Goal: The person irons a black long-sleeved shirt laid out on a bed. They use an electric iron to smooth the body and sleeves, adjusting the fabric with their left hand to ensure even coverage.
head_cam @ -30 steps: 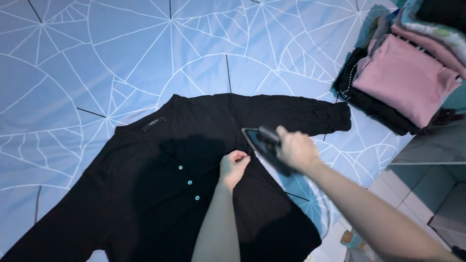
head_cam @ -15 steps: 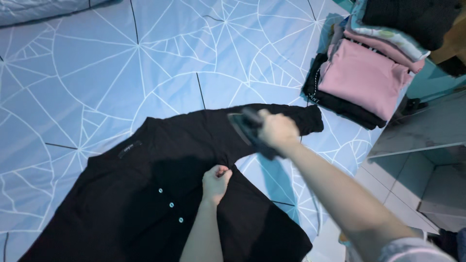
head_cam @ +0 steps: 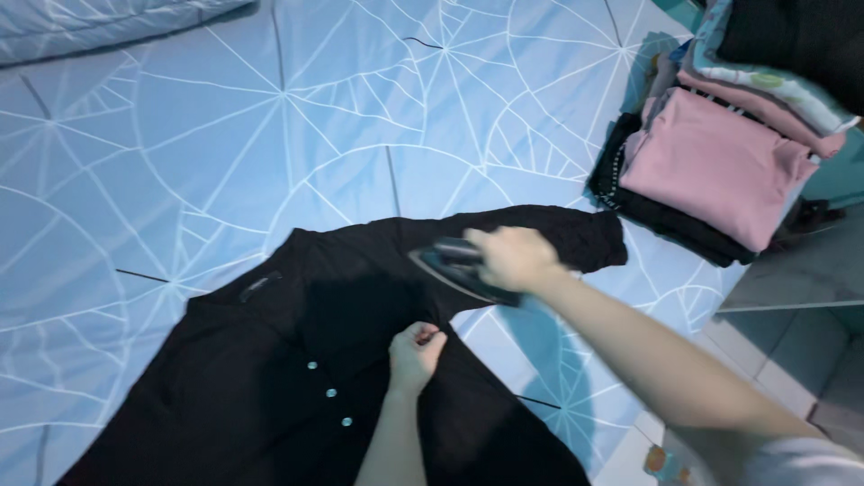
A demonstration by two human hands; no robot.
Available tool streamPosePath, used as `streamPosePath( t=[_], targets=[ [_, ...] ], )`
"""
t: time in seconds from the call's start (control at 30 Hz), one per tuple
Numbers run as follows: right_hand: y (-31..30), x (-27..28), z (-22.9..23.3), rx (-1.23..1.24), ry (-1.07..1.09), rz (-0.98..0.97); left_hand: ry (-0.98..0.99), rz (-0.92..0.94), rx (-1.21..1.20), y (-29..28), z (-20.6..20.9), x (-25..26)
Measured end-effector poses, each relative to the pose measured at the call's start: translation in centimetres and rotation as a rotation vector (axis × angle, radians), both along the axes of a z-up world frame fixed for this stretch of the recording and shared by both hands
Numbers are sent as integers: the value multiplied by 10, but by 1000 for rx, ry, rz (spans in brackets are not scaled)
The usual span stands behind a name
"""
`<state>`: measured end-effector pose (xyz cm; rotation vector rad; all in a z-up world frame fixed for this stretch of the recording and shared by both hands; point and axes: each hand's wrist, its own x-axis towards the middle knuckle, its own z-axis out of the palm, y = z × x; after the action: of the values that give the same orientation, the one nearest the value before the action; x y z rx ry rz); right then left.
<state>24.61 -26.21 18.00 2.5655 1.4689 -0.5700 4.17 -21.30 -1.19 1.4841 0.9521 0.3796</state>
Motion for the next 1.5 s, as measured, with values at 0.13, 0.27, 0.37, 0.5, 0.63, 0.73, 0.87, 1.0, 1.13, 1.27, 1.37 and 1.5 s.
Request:
streamPosePath(
  t=[0.13, 0.27, 0.37, 0.5, 0.63, 0.73, 0.87, 1.0, 1.13, 1.27, 1.37, 1.5],
  targets=[
    [14, 16, -6, 50, -18, -63, 150, 13, -143, -12, 12, 8],
    [-32, 71, -8, 44, -61, -223, 203, 24, -128, -6, 31, 6],
    [-80, 107, 0, 23, -165, -234, 285, 25, -126, -8, 42, 13],
    [-71, 107, 1, 25, -124, -42, 307, 31, -126, -6, 49, 14],
    [-34, 87, -10, 9, -31, 183, 308, 62, -170, -4, 48, 19],
    [-39, 96, -10, 61, -40, 205, 314, 61, -158, -9, 53, 22],
    [-51, 131, -2, 109, -133, 33, 470, 47, -231, -2, 63, 24],
    [-54, 142, -5, 108, -173, -101, 427, 74, -200, -3, 59, 23],
    [-54, 140, -13, 129, -146, -119, 273, 99, -175, -6, 45, 22],
    [-51, 150, -13, 191, -147, -293, 355, 109, -223, -1, 46, 20],
    [-53, 165, -13, 110, -78, 56, 345, 100, -164, 0, 47, 26],
    [-58, 160, -17, 163, -109, -8, 448, 97, -217, -6, 41, 21]
  ],
)
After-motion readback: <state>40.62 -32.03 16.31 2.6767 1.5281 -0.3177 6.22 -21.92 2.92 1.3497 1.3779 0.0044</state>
